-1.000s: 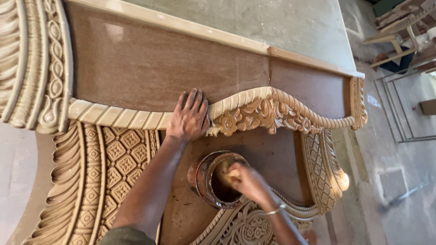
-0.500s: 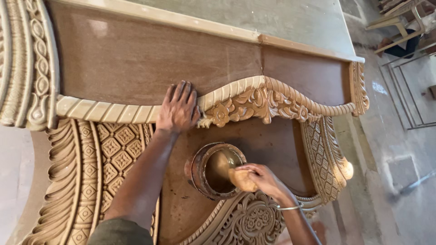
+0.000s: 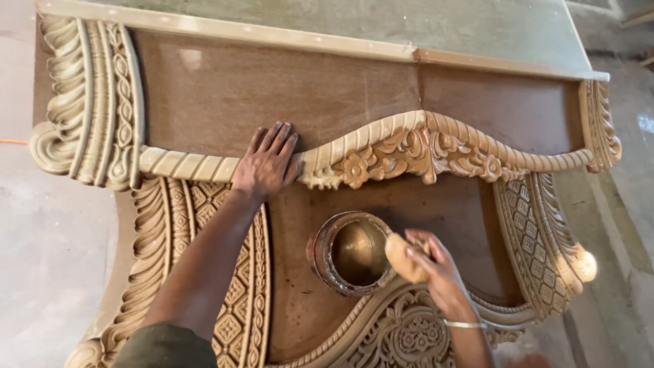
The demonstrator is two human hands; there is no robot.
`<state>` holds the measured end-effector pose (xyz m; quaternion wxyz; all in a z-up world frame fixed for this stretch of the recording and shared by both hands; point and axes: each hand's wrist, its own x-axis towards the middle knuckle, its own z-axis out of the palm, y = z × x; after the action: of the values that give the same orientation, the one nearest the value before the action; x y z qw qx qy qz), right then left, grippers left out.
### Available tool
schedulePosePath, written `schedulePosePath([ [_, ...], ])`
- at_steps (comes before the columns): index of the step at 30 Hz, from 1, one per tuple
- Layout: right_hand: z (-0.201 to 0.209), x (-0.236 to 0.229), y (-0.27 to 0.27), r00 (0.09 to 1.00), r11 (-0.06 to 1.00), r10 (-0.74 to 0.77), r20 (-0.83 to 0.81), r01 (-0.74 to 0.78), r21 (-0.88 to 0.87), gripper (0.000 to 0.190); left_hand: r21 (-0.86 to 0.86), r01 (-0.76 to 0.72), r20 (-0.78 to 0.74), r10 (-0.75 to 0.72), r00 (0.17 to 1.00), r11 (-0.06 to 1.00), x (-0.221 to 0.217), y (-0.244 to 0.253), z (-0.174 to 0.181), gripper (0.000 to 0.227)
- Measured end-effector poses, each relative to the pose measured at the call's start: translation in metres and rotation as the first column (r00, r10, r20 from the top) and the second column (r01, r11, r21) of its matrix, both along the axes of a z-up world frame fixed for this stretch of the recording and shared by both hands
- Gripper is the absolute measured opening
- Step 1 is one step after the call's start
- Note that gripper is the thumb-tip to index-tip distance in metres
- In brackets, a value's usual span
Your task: The person applies a liquid finish to a carved wooden furniture piece using a cloth. They repeatedly dip the cloth into a can and rub it into the carved edges and flat surfaces of the furniture.
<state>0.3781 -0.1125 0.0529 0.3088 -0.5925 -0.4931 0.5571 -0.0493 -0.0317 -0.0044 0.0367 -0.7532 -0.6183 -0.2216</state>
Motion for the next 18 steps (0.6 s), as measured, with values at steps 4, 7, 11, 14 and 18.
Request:
schedulePosePath([
  [4, 0.037, -0.104, 0.036, 0.948, 0.934, 0.185, 0.259, -0.251, 0.252, 0.038, 0.017, 0.013, 0.04, -0.014, 0.999, 1.0, -0.004, 0.0, 0.003, 0.062],
  [7, 0.036, -0.177, 0.063, 0.801, 0.787, 0.106, 0.59, -0.43, 0.442, 0.035, -0.002, 0.049, 0.05, -0.049, 0.998, 0.999, -0.002, -0.006, 0.002, 0.061],
  [11, 0.038, -0.243, 0.075, 0.576, 0.819, -0.029, 0.817, -0.455, 0.349, 0.026, -0.029, 0.079, 0.031, -0.078, 0.996, 0.996, -0.009, -0.004, 0.008, 0.061],
  [14, 0.036, -0.252, 0.066, 0.411, 0.812, -0.044, 0.91, -0.516, 0.272, 0.03, -0.065, 0.105, 0.009, -0.105, 0.994, 0.992, -0.006, -0.003, 0.007, 0.064],
  [18, 0.026, -0.227, 0.094, 0.474, 0.845, 0.196, 0.858, -0.526, 0.098, 0.028, -0.129, 0.118, 0.003, -0.119, 0.993, 0.985, -0.007, -0.005, 0.007, 0.065],
])
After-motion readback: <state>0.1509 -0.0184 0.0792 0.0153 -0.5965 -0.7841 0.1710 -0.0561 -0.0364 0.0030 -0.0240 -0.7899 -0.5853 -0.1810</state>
